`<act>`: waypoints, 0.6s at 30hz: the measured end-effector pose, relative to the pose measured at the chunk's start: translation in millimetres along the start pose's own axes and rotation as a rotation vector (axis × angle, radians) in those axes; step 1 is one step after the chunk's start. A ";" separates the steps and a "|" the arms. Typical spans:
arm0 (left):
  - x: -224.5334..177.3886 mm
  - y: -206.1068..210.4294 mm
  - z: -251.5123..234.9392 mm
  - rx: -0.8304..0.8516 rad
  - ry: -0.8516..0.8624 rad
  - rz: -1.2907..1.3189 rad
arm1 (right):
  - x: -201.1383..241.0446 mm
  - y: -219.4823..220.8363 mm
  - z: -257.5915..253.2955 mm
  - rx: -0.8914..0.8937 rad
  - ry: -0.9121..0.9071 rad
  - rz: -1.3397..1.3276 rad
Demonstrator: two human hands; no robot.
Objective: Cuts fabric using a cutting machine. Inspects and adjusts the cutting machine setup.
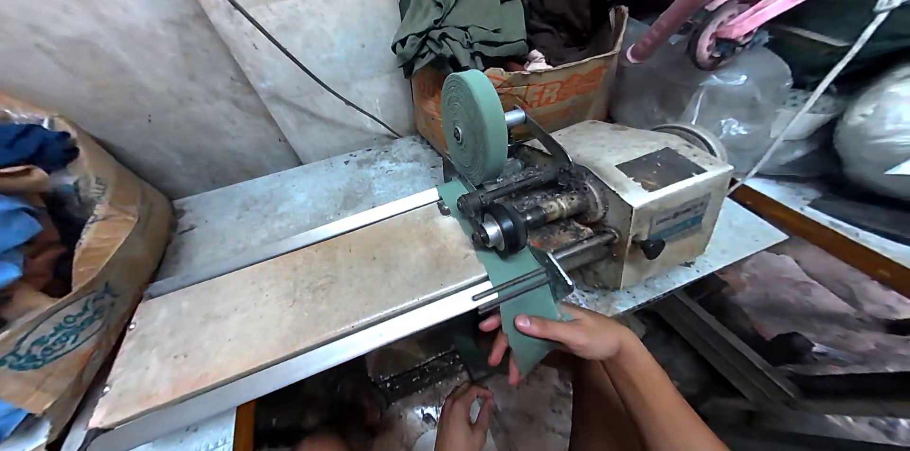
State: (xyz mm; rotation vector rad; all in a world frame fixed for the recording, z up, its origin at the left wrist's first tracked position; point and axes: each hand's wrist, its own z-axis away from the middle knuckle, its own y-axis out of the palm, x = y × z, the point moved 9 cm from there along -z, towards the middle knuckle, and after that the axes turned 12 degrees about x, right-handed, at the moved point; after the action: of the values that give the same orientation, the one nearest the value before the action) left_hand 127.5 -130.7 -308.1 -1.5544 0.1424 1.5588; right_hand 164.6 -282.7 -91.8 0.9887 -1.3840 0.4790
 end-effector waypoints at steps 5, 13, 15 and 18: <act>2.1 1.9 0.9 0.015 -0.010 0.000 | -1.0 -0.2 0.1 -0.007 0.005 -0.002; -6.4 2.8 -0.3 0.095 -0.060 0.032 | -3.2 -5.5 5.9 -0.064 -0.031 0.022; -7.4 0.3 2.4 0.082 -0.052 0.026 | -7.8 -8.3 4.2 -0.079 -0.030 0.011; -9.8 -4.3 2.6 0.061 -0.016 0.014 | -10.7 -11.0 1.2 -0.099 -0.009 0.015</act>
State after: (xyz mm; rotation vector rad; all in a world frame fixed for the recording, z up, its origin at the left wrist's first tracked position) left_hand 126.4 -131.4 -297.2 -1.4959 0.1908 1.5630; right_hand 170.7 -286.9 -105.3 0.9016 -1.4106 0.4134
